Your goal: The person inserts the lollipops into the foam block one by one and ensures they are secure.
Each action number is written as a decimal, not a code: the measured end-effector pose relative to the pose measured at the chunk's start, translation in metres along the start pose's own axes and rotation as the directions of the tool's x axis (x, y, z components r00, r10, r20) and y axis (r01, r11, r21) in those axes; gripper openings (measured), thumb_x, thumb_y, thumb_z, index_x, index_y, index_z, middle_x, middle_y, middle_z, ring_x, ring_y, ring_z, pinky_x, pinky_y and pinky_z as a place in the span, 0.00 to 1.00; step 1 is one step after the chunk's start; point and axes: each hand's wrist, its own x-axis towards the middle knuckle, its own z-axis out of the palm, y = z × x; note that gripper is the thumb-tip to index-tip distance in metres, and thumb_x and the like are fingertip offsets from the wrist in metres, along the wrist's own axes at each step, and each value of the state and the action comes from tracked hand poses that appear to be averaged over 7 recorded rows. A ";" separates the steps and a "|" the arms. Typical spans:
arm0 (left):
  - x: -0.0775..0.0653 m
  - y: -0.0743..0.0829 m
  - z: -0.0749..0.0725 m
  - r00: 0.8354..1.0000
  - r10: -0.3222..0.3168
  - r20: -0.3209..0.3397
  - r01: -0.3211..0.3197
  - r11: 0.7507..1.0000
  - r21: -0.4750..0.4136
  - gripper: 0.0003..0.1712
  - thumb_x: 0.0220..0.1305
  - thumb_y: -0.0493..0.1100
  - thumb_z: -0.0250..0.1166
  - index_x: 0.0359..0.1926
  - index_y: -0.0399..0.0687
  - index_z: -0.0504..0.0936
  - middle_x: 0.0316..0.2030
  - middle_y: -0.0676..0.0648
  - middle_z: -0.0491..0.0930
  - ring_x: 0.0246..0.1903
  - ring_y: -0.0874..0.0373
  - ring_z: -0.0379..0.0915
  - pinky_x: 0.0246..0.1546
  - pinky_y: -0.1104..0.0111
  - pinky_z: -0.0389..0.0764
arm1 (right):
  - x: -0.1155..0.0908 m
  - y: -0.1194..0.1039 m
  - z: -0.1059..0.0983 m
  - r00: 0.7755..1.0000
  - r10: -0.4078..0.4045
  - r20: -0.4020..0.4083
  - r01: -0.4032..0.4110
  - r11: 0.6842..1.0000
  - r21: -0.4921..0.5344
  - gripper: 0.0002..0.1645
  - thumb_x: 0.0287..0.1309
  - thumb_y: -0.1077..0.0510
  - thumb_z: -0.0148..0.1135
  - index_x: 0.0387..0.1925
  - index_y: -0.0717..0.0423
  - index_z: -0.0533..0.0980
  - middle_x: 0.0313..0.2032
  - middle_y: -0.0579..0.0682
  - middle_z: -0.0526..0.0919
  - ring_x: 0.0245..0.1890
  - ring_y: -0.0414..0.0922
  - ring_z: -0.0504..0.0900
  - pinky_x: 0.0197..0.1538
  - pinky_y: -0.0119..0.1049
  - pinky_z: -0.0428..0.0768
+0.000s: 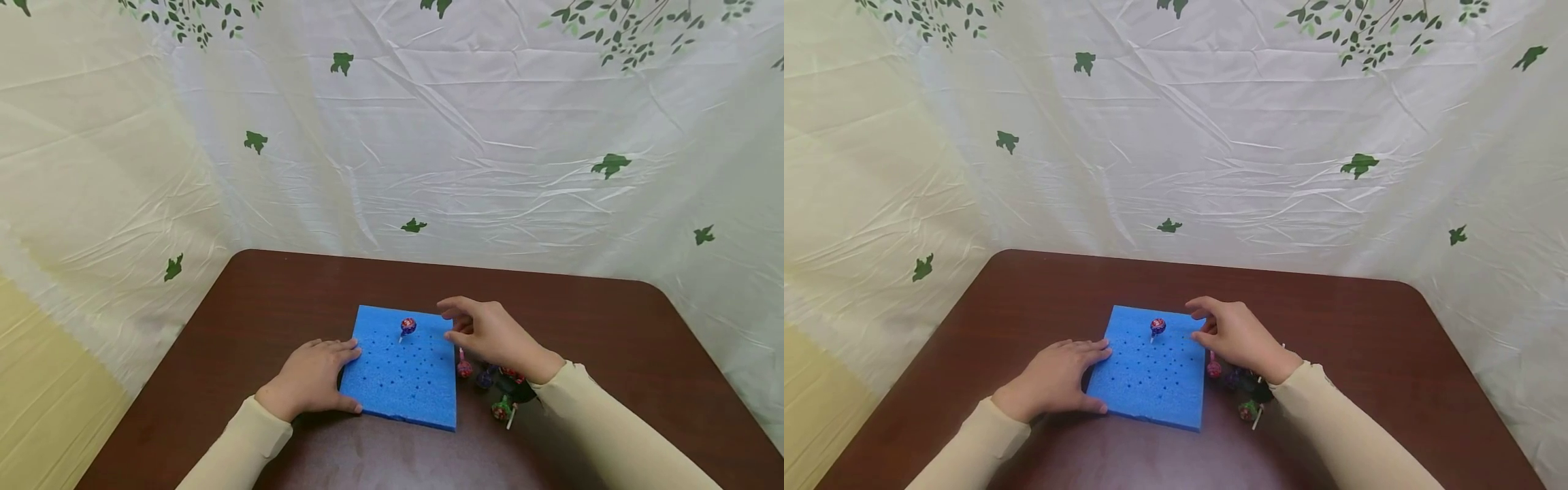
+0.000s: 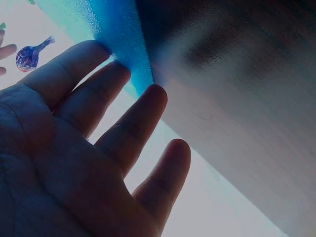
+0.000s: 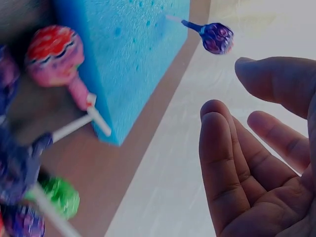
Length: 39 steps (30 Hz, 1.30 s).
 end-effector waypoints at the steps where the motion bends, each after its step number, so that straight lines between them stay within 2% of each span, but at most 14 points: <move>1: 0.000 0.000 0.000 1.000 0.000 0.001 0.000 1.000 -0.001 0.53 0.44 0.71 0.74 0.66 0.46 0.77 0.67 0.47 0.72 0.64 0.48 0.69 0.64 0.47 0.65 | -0.003 0.001 -0.003 1.000 -0.002 -0.006 0.002 1.000 -0.002 0.31 0.57 0.62 0.72 0.62 0.54 0.74 0.49 0.52 0.84 0.39 0.38 0.84 0.41 0.34 0.83; 9: 0.000 -0.001 0.000 1.000 0.004 0.002 -0.004 1.000 0.003 0.53 0.45 0.72 0.73 0.66 0.46 0.76 0.67 0.47 0.71 0.64 0.48 0.69 0.64 0.48 0.65 | -0.037 0.016 -0.029 0.997 0.025 -0.076 -0.028 0.999 -0.027 0.30 0.58 0.63 0.72 0.61 0.49 0.75 0.46 0.45 0.85 0.37 0.35 0.84 0.39 0.33 0.83; 16: 0.000 -0.001 -0.001 1.000 -0.001 -0.003 0.001 1.000 -0.002 0.53 0.44 0.72 0.74 0.66 0.45 0.77 0.67 0.47 0.72 0.64 0.47 0.69 0.64 0.47 0.65 | -0.064 0.034 -0.045 0.993 0.023 -0.115 -0.035 0.994 -0.100 0.28 0.58 0.63 0.72 0.60 0.51 0.75 0.45 0.47 0.85 0.37 0.37 0.84 0.40 0.38 0.84; 21: 0.001 0.000 0.000 1.000 0.007 0.000 -0.007 1.000 -0.007 0.53 0.45 0.71 0.74 0.66 0.45 0.77 0.67 0.46 0.72 0.64 0.46 0.69 0.64 0.46 0.65 | -0.080 0.041 -0.052 0.983 0.021 -0.181 -0.045 0.990 -0.130 0.27 0.56 0.66 0.73 0.57 0.52 0.77 0.43 0.47 0.85 0.36 0.38 0.84 0.39 0.40 0.84; 25: 0.001 0.000 0.002 1.000 0.006 -0.008 -0.006 1.000 -0.001 0.53 0.44 0.72 0.74 0.66 0.45 0.77 0.66 0.46 0.72 0.64 0.47 0.69 0.64 0.47 0.65 | -0.093 0.046 -0.057 0.970 0.019 -0.244 -0.055 0.988 -0.142 0.23 0.54 0.66 0.73 0.51 0.51 0.79 0.40 0.45 0.86 0.34 0.37 0.84 0.37 0.35 0.84; 28: 0.001 -0.001 0.003 1.000 0.003 -0.008 -0.003 1.000 0.006 0.53 0.44 0.73 0.73 0.66 0.46 0.77 0.67 0.47 0.72 0.64 0.47 0.69 0.64 0.48 0.65 | -0.103 0.051 -0.058 0.964 0.037 -0.262 -0.076 0.988 -0.138 0.18 0.53 0.64 0.75 0.45 0.51 0.80 0.37 0.42 0.85 0.33 0.36 0.83 0.35 0.31 0.82; 33: 0.002 -0.001 0.004 1.000 -0.002 0.002 0.001 1.000 0.010 0.54 0.44 0.74 0.72 0.66 0.47 0.76 0.67 0.47 0.71 0.65 0.47 0.68 0.64 0.48 0.65 | -0.120 0.062 -0.052 0.978 0.059 -0.199 -0.085 0.989 -0.124 0.16 0.52 0.65 0.75 0.40 0.49 0.80 0.35 0.38 0.82 0.31 0.33 0.81 0.33 0.31 0.82; 39: 0.002 -0.002 0.004 1.000 -0.012 0.006 0.012 1.000 0.006 0.54 0.44 0.74 0.72 0.67 0.47 0.76 0.67 0.48 0.71 0.65 0.48 0.67 0.64 0.47 0.65 | -0.124 0.074 -0.042 0.996 0.039 -0.075 -0.046 0.994 -0.096 0.17 0.53 0.67 0.74 0.44 0.53 0.82 0.40 0.43 0.85 0.35 0.35 0.83 0.36 0.36 0.84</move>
